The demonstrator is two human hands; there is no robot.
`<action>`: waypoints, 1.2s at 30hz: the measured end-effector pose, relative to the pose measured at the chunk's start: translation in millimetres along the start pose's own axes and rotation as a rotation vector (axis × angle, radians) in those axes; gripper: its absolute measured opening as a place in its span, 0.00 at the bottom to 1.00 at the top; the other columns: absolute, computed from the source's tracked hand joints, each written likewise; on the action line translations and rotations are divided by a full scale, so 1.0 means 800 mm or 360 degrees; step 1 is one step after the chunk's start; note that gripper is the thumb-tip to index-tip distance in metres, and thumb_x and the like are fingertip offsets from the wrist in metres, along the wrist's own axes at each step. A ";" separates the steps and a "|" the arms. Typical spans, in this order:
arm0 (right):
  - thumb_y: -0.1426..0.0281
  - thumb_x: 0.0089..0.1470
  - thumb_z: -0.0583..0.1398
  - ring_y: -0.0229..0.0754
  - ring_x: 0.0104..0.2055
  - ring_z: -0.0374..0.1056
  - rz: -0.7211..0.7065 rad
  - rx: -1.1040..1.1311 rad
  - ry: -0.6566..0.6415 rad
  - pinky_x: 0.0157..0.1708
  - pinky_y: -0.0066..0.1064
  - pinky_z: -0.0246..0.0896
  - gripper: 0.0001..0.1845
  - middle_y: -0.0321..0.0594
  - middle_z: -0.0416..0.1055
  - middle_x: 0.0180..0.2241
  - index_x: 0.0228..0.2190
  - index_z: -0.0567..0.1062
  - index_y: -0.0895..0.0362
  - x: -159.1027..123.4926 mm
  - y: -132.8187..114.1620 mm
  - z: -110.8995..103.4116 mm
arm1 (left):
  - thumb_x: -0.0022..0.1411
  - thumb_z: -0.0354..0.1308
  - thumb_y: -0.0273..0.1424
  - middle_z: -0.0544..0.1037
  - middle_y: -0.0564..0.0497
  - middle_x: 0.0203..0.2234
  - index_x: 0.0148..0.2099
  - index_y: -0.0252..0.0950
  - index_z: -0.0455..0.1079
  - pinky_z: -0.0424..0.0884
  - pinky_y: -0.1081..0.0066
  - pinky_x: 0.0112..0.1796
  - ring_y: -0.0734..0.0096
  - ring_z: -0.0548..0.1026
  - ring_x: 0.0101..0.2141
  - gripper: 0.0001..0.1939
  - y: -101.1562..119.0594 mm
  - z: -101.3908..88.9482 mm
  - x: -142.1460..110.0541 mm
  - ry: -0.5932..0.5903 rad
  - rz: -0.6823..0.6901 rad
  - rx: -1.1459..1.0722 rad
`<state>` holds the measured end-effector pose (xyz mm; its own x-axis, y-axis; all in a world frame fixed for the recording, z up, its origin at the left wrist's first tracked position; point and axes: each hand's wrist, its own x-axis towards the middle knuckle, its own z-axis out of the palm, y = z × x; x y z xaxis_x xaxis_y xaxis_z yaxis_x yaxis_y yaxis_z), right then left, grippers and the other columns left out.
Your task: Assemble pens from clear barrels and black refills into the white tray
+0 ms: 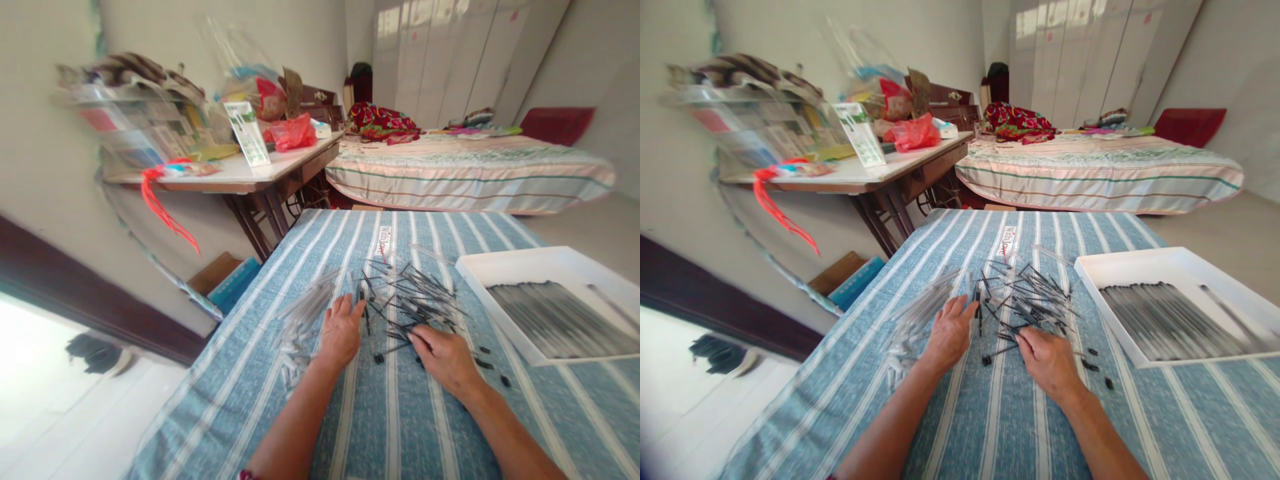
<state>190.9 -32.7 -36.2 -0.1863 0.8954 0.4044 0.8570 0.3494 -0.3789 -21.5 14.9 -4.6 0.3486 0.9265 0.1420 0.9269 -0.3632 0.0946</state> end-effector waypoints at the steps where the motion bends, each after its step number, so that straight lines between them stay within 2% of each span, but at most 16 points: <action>1: 0.66 0.57 0.51 0.38 0.24 0.70 -0.0006 -0.0005 0.0008 0.27 0.26 0.55 0.15 0.36 0.72 0.21 0.27 0.75 0.55 0.000 -0.001 0.000 | 0.57 0.46 0.22 0.63 0.42 0.53 0.54 0.38 0.62 0.62 0.56 0.46 0.54 0.59 0.52 0.22 0.001 0.002 0.001 -0.0023 -0.0011 0.0030; 6: 0.68 0.57 0.51 0.37 0.24 0.70 -0.0032 -0.0048 0.0071 0.26 0.26 0.54 0.14 0.36 0.72 0.21 0.27 0.75 0.56 0.001 0.001 -0.001 | 0.59 0.45 0.24 0.69 0.43 0.44 0.46 0.36 0.67 0.63 0.61 0.43 0.59 0.65 0.45 0.15 0.003 -0.001 0.001 -0.0142 -0.0050 0.0089; 11: 0.68 0.57 0.52 0.36 0.23 0.69 -0.0054 -0.0069 0.0154 0.25 0.26 0.52 0.14 0.34 0.72 0.20 0.25 0.74 0.56 0.001 0.004 0.000 | 0.55 0.48 0.22 0.70 0.45 0.37 0.39 0.36 0.69 0.64 0.64 0.42 0.62 0.67 0.41 0.11 0.009 -0.012 -0.004 -0.0209 -0.0046 0.0102; 16: 0.69 0.57 0.52 0.36 0.24 0.70 -0.0054 -0.0071 0.0123 0.26 0.25 0.52 0.13 0.34 0.73 0.22 0.26 0.74 0.56 0.001 0.006 0.003 | 0.52 0.51 0.24 0.71 0.47 0.36 0.40 0.38 0.70 0.65 0.67 0.40 0.63 0.68 0.40 0.13 0.009 -0.018 -0.012 -0.0291 0.0009 -0.0001; 22: 0.68 0.57 0.53 0.36 0.23 0.69 -0.0057 -0.0085 0.0090 0.26 0.25 0.53 0.13 0.34 0.73 0.22 0.27 0.74 0.56 -0.001 0.007 0.007 | 0.50 0.50 0.20 0.71 0.48 0.33 0.39 0.37 0.70 0.64 0.69 0.44 0.66 0.69 0.40 0.15 0.000 -0.020 -0.015 -0.0316 0.0157 -0.0176; 25: 0.68 0.57 0.53 0.36 0.23 0.69 -0.0061 -0.0074 0.0097 0.26 0.25 0.53 0.13 0.34 0.73 0.22 0.27 0.75 0.56 -0.002 0.008 0.009 | 0.51 0.49 0.20 0.71 0.47 0.32 0.37 0.37 0.70 0.64 0.69 0.43 0.65 0.69 0.39 0.13 0.000 -0.020 -0.015 -0.0310 0.0177 -0.0138; 30: 0.68 0.57 0.52 0.36 0.23 0.70 -0.0068 -0.0072 0.0109 0.26 0.25 0.54 0.13 0.34 0.73 0.22 0.27 0.75 0.56 -0.002 0.006 0.010 | 0.54 0.47 0.22 0.70 0.46 0.34 0.46 0.39 0.68 0.67 0.66 0.39 0.63 0.69 0.38 0.18 0.001 -0.014 -0.014 -0.0261 0.0144 -0.0014; 36: 0.68 0.57 0.53 0.36 0.23 0.69 -0.0097 -0.0088 0.0128 0.25 0.25 0.53 0.13 0.34 0.73 0.22 0.27 0.75 0.56 -0.002 0.004 0.006 | 0.57 0.46 0.23 0.69 0.46 0.34 0.40 0.39 0.72 0.67 0.68 0.36 0.62 0.67 0.38 0.15 0.000 -0.006 -0.008 -0.0228 0.0085 0.0063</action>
<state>191.5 -31.5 -42.0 -0.2019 0.8472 0.4914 0.8709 0.3849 -0.3057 -24.2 8.5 -0.7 0.4113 0.9115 0.0037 0.9102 -0.4109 0.0513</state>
